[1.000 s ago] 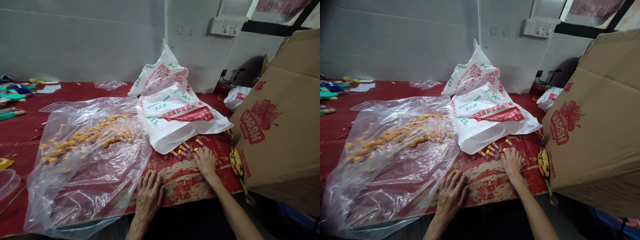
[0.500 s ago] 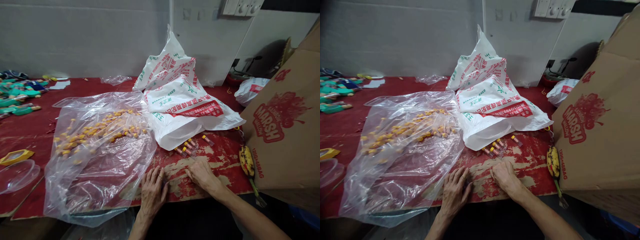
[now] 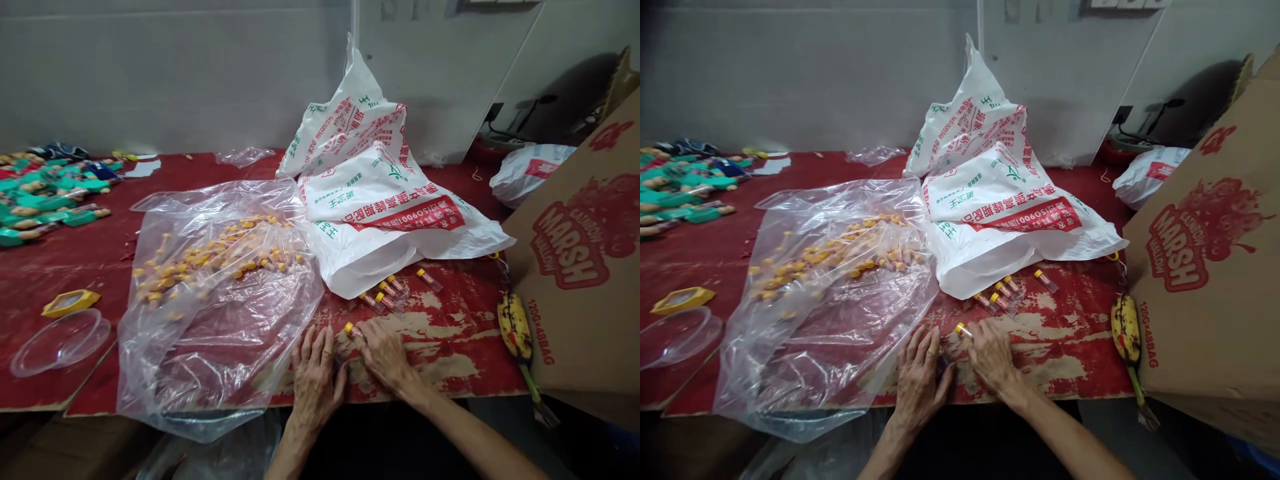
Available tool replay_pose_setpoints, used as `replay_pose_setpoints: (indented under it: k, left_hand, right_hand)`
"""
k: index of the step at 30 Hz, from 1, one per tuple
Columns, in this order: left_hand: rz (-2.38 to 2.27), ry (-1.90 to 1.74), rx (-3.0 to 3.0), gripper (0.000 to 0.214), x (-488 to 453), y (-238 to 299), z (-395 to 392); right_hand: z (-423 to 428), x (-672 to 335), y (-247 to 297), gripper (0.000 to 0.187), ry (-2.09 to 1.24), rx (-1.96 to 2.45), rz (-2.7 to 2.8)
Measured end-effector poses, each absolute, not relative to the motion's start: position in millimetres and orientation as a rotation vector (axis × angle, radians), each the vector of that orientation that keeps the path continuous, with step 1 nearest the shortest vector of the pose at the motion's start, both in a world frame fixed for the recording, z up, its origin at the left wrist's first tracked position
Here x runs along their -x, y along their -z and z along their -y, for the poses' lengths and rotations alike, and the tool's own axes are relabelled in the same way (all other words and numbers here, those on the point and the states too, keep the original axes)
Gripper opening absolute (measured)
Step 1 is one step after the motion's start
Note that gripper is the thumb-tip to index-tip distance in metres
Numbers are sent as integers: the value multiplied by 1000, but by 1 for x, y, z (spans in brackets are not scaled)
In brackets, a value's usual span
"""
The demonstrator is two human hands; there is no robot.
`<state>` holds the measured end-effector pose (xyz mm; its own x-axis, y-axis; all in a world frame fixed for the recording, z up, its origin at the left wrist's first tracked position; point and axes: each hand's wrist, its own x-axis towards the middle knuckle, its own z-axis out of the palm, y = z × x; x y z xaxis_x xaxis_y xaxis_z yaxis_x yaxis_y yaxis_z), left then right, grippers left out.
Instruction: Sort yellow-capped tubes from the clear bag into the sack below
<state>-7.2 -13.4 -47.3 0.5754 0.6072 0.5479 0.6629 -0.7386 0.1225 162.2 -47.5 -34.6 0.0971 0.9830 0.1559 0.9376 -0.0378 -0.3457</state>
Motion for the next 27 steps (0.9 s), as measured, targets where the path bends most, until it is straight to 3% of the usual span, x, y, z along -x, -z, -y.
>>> replay_pose_setpoints:
  k: [4,9,13,18,23,27]
  left_hand:
    - [999,870,2742,50,3,46,13]
    - [1060,810,2760,38,0,45,12]
    - [1085,819,2730,38,1,47,13]
    - [1099,808,2716,36,2,49,14]
    - [1126,759,2732,37,3,52,12]
    - [1063,687,2716,41,6,54,10]
  right_hand:
    - [41,-152,37,33,-3,1777,1953]
    - [10,-188,20,17,255,2255,1774]
    - [-1,-192,20,17,263,2247,1895]
    - [43,-193,4,18,-58,2122,2033]
    - [83,-236,-25,33,-210,2592,2010]
    - [81,-255,-22,33,-248,2713,2103]
